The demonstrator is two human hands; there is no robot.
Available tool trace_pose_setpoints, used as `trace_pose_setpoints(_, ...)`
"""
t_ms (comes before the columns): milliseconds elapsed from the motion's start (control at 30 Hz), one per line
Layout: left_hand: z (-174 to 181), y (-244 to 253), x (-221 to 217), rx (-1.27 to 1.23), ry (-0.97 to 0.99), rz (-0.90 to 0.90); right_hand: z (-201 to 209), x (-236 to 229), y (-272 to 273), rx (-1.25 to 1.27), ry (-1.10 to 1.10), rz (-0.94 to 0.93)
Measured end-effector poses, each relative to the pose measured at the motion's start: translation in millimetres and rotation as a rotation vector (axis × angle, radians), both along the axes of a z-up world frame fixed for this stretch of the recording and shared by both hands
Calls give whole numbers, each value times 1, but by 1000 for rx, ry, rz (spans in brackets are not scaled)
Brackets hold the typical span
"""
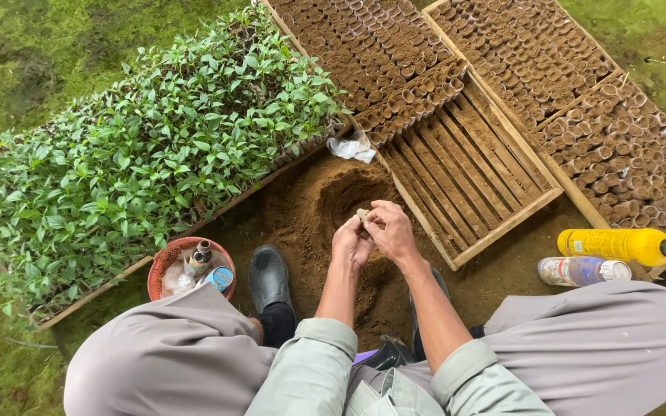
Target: Filling biodegradable seed tubes with soil and arranging them in a wooden tray for planting.
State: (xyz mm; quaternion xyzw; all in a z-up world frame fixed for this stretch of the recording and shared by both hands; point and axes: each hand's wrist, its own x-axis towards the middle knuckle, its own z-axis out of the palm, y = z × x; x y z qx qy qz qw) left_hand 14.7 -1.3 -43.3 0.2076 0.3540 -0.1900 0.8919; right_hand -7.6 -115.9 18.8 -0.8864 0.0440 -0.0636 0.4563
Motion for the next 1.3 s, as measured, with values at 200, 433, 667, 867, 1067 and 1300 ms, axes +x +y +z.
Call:
trace_pose_setpoints(200, 1, 6, 3, 110, -6, -51, 17, -1, 6, -24, -82, 22)
trace_pose_setpoints(433, -6, 6, 5, 124, 4, -36, 7, 1, 4, -163, -131, 99)
trace_pose_setpoints(667, 6, 10, 5, 119, -10, -20, -2, 3, 3, -203, -174, 69)
trace_pose_setpoints(867, -8, 7, 3, 138, 2, -25, -2, 1, 6, -193, -159, 41)
trace_pose_setpoints(1067, -21, 5, 4, 136, -3, -32, 18, 0, 11, -246, -205, 65)
trace_pose_setpoints(1300, -31, 5, 2, 120, -40, -52, -11, 2, 7, -285, -140, 77)
